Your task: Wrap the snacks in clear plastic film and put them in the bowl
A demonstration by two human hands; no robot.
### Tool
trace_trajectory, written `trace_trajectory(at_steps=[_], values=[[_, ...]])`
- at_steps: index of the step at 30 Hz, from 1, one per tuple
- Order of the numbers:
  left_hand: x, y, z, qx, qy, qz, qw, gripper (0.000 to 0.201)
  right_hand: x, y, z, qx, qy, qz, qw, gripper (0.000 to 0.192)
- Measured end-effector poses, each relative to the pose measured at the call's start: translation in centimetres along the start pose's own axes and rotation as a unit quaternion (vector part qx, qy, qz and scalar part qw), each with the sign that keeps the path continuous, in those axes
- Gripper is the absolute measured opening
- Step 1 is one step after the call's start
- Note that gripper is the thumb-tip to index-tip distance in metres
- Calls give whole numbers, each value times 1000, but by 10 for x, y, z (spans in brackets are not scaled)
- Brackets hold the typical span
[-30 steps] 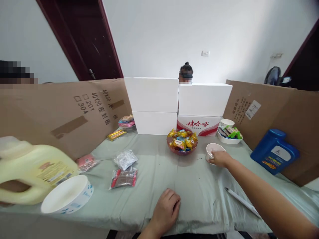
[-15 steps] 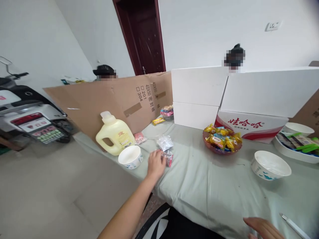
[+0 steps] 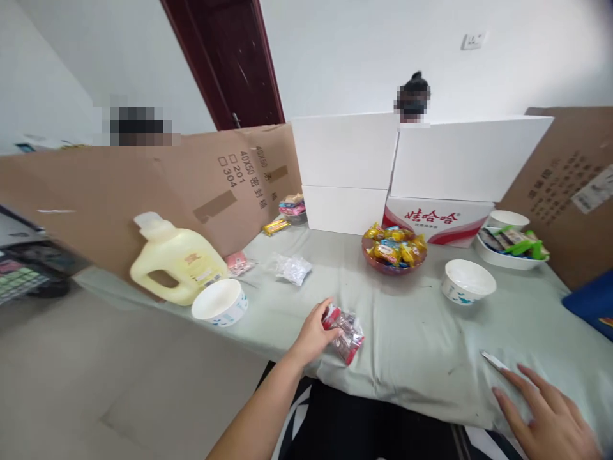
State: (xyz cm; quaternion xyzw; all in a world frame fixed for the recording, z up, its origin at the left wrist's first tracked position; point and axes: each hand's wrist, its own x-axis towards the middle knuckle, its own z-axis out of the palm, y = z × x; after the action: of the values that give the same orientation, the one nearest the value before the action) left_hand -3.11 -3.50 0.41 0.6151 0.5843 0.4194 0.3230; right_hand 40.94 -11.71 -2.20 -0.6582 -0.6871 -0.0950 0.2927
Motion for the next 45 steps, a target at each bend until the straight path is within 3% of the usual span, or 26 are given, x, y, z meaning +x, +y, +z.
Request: trace_trajectory(at_steps=[2, 6, 9, 14, 17, 19, 22, 24, 27, 30, 33, 35, 38, 40, 42, 43, 45], values=[[0, 19, 20, -44, -21, 46, 998, 71, 2, -5, -2, -86, -11, 21, 996, 57], [5, 45, 51, -36, -25, 216, 976, 54, 1, -10, 6, -147, -46, 36, 987, 43], [3, 44, 61, 18, -71, 330, 941, 27, 1, -6, 9, -144, -48, 32, 988, 37], [-15, 25, 54, 119, -89, 400, 904, 30, 12, -17, 3, -62, -30, 17, 998, 31], [-24, 22, 49, 159, -98, 403, 896, 22, 34, -62, 1, 59, -29, -37, 997, 30], [-26, 22, 48, 165, -93, 407, 893, 18, 51, -105, 2, 110, -68, -123, 984, 35], [-27, 24, 47, 150, -75, 421, 891, 27, 74, -166, 4, 88, -127, -243, 958, 42], [-27, 25, 46, 120, -68, 420, 897, 30, 81, -186, 5, 49, -177, -284, 941, 38], [-28, 26, 46, 74, -49, 379, 921, 18, 78, -169, 8, 20, -211, -283, 935, 40], [-27, 21, 48, 64, 2, 315, 947, 19, 62, -111, 10, 10, -179, -241, 954, 48], [-25, 16, 52, 80, 38, 227, 970, 58, 47, -56, 9, -30, -144, -159, 976, 46], [-22, 15, 54, 88, 14, 193, 977, 67, 41, -46, 7, -28, -104, -111, 988, 34], [-19, 19, 53, 70, -47, 225, 971, 32, 39, -81, 5, 73, -59, -104, 990, 26], [-18, 25, 50, 32, -62, 247, 966, 14, 42, -122, 7, 150, -80, -136, 976, 46], [-17, 30, 45, -6, -62, 244, 968, 12, 49, -158, 11, 186, -117, -175, 960, 66], [-16, 31, 41, -19, -60, 238, 969, 12, 54, -169, 15, 197, -131, -192, 953, 66], [-13, 30, 30, -31, -43, 214, 975, 12, 61, -174, 22, 209, -144, -200, 946, 45]])
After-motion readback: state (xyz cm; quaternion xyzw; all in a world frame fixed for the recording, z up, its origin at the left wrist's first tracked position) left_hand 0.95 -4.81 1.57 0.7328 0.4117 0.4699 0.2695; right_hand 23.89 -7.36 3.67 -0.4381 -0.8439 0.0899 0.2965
